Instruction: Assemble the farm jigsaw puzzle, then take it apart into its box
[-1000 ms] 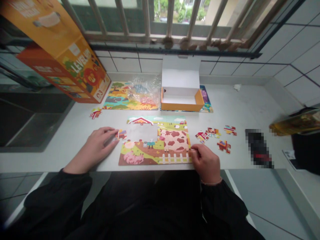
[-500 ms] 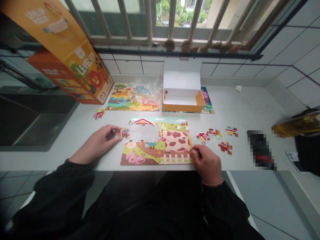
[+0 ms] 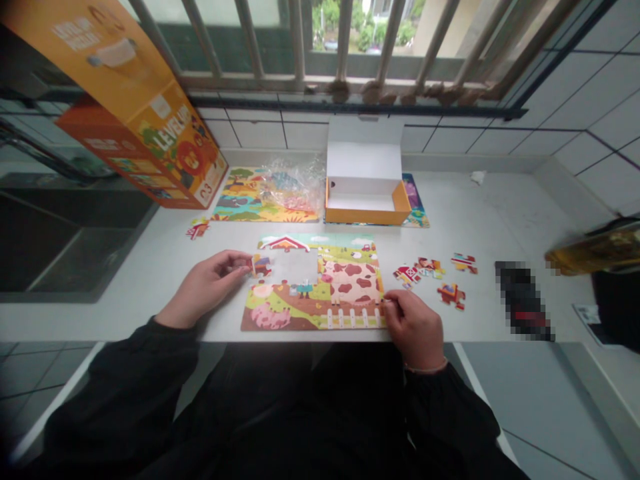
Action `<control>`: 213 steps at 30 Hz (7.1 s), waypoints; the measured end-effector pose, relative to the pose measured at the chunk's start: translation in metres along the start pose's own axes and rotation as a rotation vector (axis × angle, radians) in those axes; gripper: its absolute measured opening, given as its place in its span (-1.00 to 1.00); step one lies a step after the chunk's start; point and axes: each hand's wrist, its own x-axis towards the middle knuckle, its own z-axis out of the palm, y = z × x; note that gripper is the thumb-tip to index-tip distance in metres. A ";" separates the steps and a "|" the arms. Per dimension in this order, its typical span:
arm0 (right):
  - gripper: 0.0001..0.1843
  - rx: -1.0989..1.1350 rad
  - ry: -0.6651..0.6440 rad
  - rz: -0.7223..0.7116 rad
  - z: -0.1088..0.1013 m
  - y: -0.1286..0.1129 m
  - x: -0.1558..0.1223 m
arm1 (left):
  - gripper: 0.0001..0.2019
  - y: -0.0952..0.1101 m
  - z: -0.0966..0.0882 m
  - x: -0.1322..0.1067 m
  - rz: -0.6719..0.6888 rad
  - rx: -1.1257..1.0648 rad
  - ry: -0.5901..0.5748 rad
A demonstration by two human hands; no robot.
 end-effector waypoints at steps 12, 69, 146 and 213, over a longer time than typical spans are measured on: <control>-0.78 0.001 0.005 -0.010 -0.001 -0.001 0.001 | -0.66 0.011 0.002 0.001 0.013 0.083 -0.105; -0.76 0.014 -0.015 0.048 0.002 0.000 -0.001 | -0.64 0.062 0.019 -0.011 0.318 0.768 -0.265; -0.69 0.485 -0.362 -0.366 0.130 -0.146 0.143 | -0.80 -0.010 0.019 0.046 0.266 0.213 0.171; -0.67 0.270 -0.440 -0.505 0.122 -0.152 0.140 | -0.85 -0.003 0.019 0.042 0.235 0.315 0.120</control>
